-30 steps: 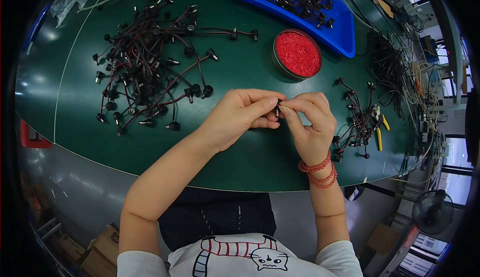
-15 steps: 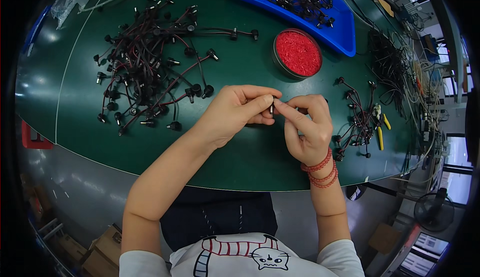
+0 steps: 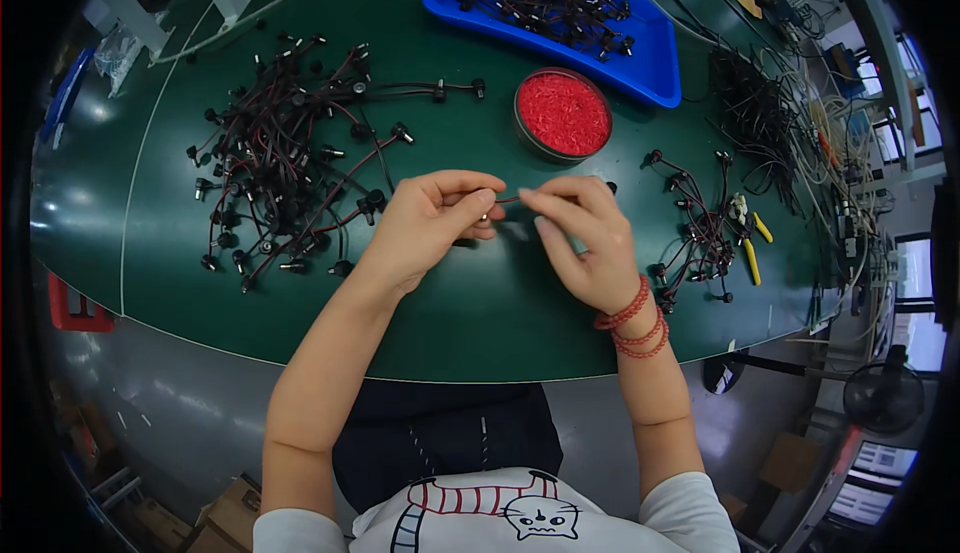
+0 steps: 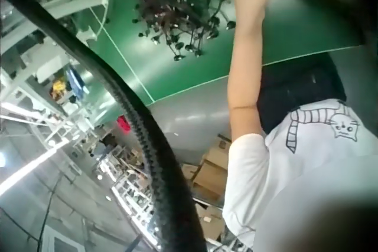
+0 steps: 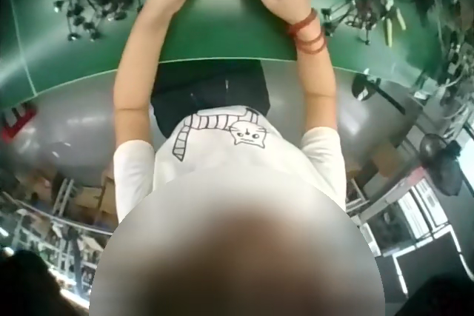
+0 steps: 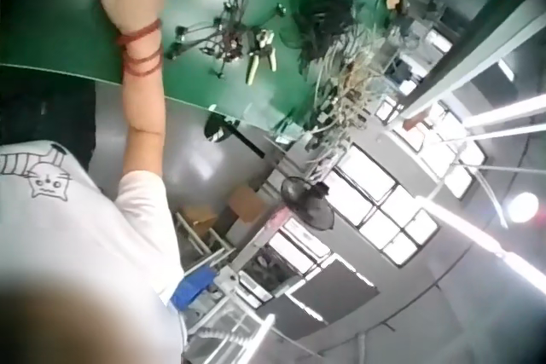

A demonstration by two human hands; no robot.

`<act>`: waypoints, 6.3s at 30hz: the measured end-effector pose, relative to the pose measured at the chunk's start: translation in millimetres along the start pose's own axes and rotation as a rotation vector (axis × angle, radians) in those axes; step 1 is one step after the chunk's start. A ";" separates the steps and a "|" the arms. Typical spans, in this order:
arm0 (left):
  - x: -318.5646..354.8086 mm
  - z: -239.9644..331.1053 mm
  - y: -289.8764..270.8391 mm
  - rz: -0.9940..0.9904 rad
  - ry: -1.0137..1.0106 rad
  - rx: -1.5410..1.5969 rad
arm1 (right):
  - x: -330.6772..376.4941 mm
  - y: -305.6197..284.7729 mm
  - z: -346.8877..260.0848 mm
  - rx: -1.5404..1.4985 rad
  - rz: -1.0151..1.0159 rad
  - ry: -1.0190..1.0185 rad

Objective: Manually assembling connectors onto electronic wires at a factory workbench.

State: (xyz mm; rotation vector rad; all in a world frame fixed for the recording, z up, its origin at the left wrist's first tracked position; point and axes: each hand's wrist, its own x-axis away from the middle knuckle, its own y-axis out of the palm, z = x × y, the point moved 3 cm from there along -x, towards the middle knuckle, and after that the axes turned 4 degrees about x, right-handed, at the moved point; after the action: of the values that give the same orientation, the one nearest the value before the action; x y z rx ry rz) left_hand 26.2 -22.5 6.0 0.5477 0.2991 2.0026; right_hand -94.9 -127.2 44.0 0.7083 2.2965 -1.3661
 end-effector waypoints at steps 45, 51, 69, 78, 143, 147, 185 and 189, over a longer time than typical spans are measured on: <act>23.2 10.5 36.4 0.024 0.595 -0.878 | 22.1 -11.1 5.5 -0.723 0.012 0.632; 25.4 0.5 37.7 -0.146 -0.034 -0.056 | 19.6 -12.4 -6.9 -0.416 0.011 0.340; 32.8 4.0 41.2 -0.009 0.409 -0.539 | 27.9 -13.6 -7.7 -0.437 -0.039 0.449; 21.1 5.2 25.6 0.075 0.662 -0.991 | 22.4 -1.1 3.0 -0.382 -0.092 0.514; 11.3 -24.8 19.1 -0.055 -0.005 0.013 | 11.9 7.3 -17.3 0.245 -0.001 0.043; 10.7 -26.0 18.1 -0.051 0.000 0.033 | 11.8 7.6 -17.1 0.226 0.001 0.052; 19.9 -25.4 28.8 -0.045 0.165 -0.091 | 29.2 22.9 4.6 -0.942 -0.162 0.786; 39.2 -20.1 35.0 -0.048 0.193 -0.220 | 32.7 1.7 1.7 -0.793 -0.082 0.739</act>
State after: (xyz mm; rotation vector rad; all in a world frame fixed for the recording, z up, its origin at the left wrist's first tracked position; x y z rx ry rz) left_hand -26.4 -4.0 13.4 0.2071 0.2028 2.0134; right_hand -120.0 -120.5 24.1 0.9206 3.1077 -0.0857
